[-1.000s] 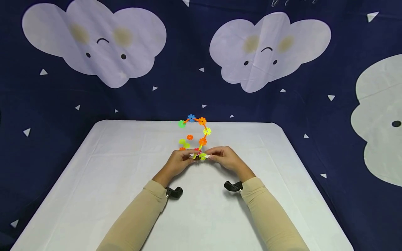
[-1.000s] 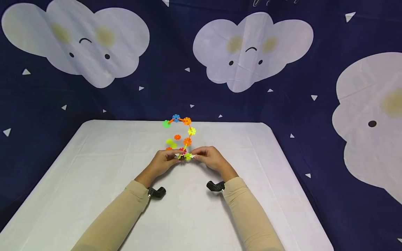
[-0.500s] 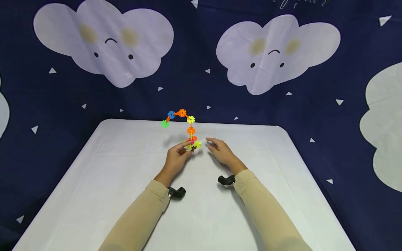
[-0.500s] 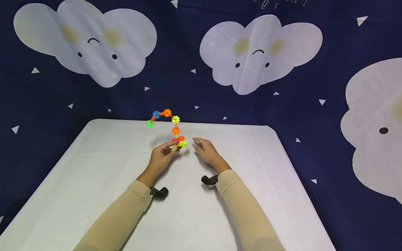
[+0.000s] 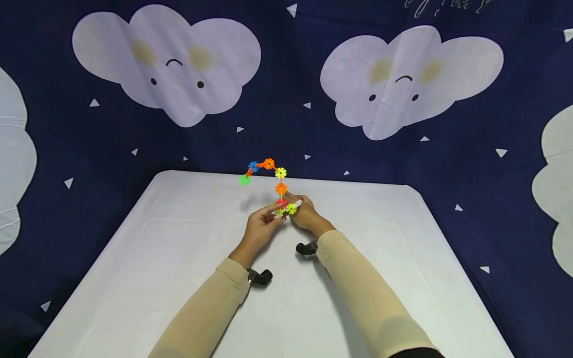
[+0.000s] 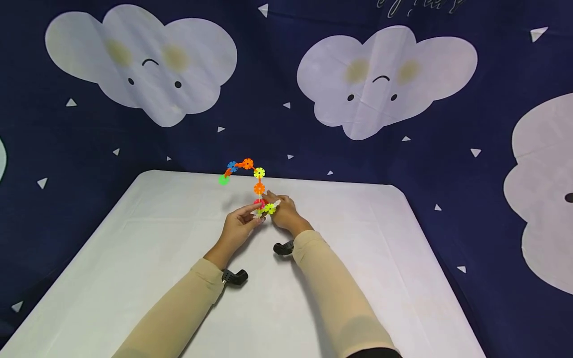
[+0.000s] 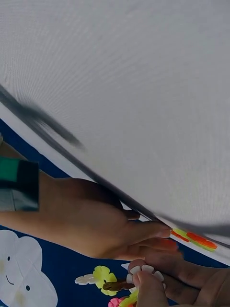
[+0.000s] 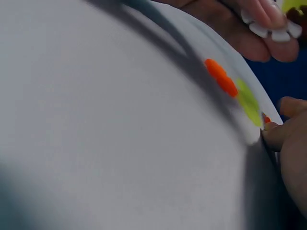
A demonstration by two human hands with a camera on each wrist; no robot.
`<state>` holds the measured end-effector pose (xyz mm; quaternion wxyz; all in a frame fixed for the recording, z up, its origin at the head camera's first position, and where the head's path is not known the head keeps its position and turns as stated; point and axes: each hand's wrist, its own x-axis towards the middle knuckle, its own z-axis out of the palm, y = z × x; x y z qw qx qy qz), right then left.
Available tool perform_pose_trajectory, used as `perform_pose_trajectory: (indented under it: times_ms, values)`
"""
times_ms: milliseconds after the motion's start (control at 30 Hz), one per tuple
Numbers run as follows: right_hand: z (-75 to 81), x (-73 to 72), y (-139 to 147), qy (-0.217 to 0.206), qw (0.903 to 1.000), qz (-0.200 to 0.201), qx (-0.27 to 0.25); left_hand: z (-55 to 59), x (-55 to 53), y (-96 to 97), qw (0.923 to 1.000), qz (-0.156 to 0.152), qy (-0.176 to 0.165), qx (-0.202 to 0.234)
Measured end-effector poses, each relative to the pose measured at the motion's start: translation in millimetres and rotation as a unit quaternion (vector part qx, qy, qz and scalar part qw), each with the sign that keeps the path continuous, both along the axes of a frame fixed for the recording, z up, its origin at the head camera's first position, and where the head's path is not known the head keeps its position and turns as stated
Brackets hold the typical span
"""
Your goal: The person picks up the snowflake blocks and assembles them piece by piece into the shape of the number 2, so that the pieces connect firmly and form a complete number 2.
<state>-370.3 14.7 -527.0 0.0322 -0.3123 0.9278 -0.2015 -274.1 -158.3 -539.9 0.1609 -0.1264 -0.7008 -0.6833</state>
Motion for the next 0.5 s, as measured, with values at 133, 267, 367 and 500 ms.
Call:
perform_pose_trajectory:
  times_ms: [133, 267, 367, 500]
  values:
    - [-1.3, 4.7, -2, 0.001, 0.9992, -0.024, -0.032, -1.3, 0.1, 2.0, 1.0000, -0.005, -0.005, -0.002]
    - [-4.6, 11.0, 2, 0.007, 0.9939, -0.035, -0.104, -1.4, 0.4, 1.5, 0.9999, -0.004, -0.010, -0.010]
    - [-5.5, 16.2, 11, 0.007, 0.9891, -0.026, -0.145, -0.1, 1.1, 0.9, 0.9996, 0.006, -0.011, -0.024]
    - [-6.3, 25.1, 33, -0.002, 0.9814, -0.024, -0.190, 1.4, 1.9, 0.5, 0.9989, 0.016, -0.012, -0.041]
